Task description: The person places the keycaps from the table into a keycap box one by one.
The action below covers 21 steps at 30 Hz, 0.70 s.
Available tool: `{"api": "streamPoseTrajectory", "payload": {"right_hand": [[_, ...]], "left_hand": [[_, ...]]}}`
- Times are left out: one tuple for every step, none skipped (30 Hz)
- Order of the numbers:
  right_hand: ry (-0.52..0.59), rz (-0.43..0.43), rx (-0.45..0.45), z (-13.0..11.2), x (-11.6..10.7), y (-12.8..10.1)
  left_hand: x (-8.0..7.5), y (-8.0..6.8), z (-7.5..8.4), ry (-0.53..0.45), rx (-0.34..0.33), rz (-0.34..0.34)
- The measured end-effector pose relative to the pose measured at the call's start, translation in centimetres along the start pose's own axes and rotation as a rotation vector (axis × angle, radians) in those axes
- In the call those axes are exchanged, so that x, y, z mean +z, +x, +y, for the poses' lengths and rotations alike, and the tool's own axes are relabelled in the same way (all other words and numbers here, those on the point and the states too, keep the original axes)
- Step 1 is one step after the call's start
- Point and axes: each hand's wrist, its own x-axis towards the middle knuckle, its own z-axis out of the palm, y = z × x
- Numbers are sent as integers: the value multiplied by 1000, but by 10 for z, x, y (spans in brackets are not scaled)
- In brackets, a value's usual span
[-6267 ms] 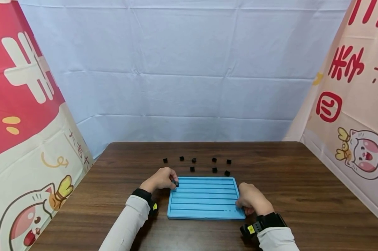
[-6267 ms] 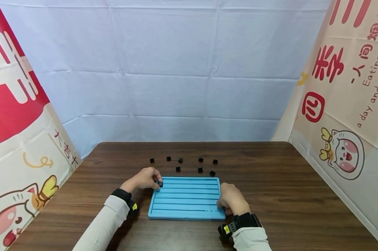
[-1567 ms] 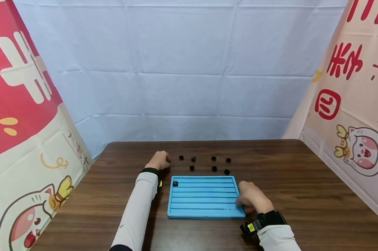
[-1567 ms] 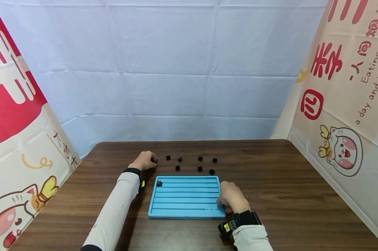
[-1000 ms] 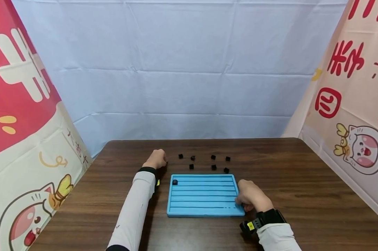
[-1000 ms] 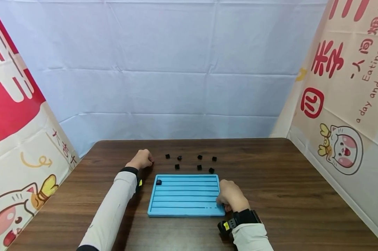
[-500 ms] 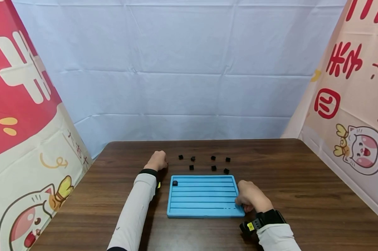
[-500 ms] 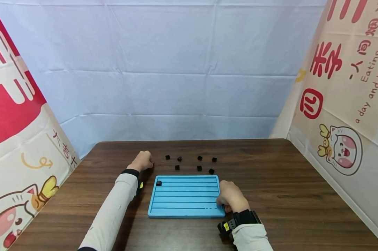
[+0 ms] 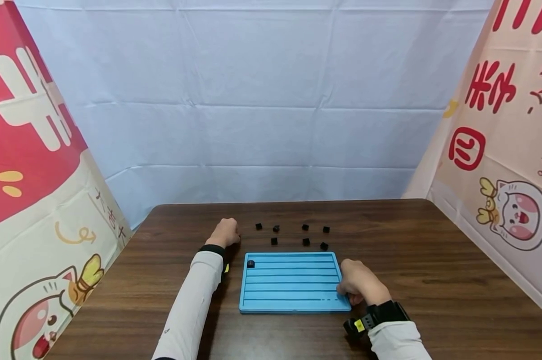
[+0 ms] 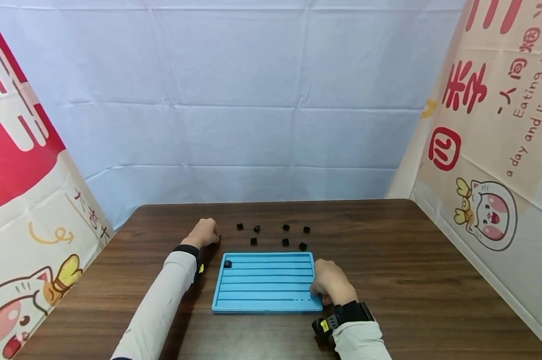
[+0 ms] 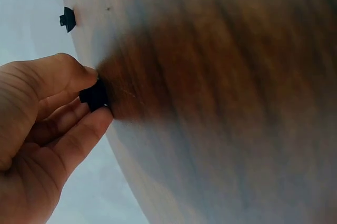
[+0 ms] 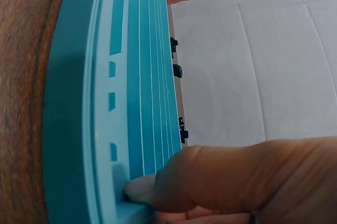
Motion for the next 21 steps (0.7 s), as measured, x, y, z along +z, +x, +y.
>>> {"api": "streamPoseTrajectory", "payload": {"right_hand": [[-3,-2,2,0,0,0],[-5,-4,3,0,0,0],[-7,-4,5,0,0,0],[-10,-6,6,0,0,0],[-11,-7,7,0,0,0],[-11,-8,7,0,0,0],[-10,-9,6,0,0,0],[-8,-7,6,0,0,0],[-7,-7,3,0,0,0],[-4,-8,0,0,0,0],[-1,-8,-4,0,0,0],[-1,-6,-8,0,0,0],[-1,-5,-11,0,0,-1],[-2,-2,-14,0,0,-1],[-3,-1,-16,0,0,-1],[-3,0,-16,0,0,-1],[-5,3,-15,0,0,-1],[-4,3,-15,0,0,-1],[-3,3,-14,0,0,-1],[-3,3,-14,0,0,-1],[-2,2,-14,0,0,-1]], "left_hand": [[0,0,0,-1,3,-2],[1,0,-1,1,7,-2],[1,-1,-1,-1,13,-1],[2,0,-1,-1,15,0],[1,-1,-1,-1,16,-1],[1,-1,-2,-5,17,-1],[1,-1,-2,-7,18,-2],[0,-1,-2,-9,20,2],[-1,-1,-2,-13,18,0],[-1,-2,-3,-17,13,-2],[-2,-2,-3,-18,12,-1],[-3,-2,-3,-22,13,0],[-4,-3,-4,-28,19,3],[-5,-3,-4,-35,26,6],[-6,-3,-4,-38,35,9],[-7,-3,-4,-37,50,16],[-8,-3,-4,-36,64,21],[-9,-3,-4,-36,76,26],[-11,-3,-3,-37,88,30],[-13,-3,-3,-37,99,30],[-15,-3,-2,-35,109,30]]}}
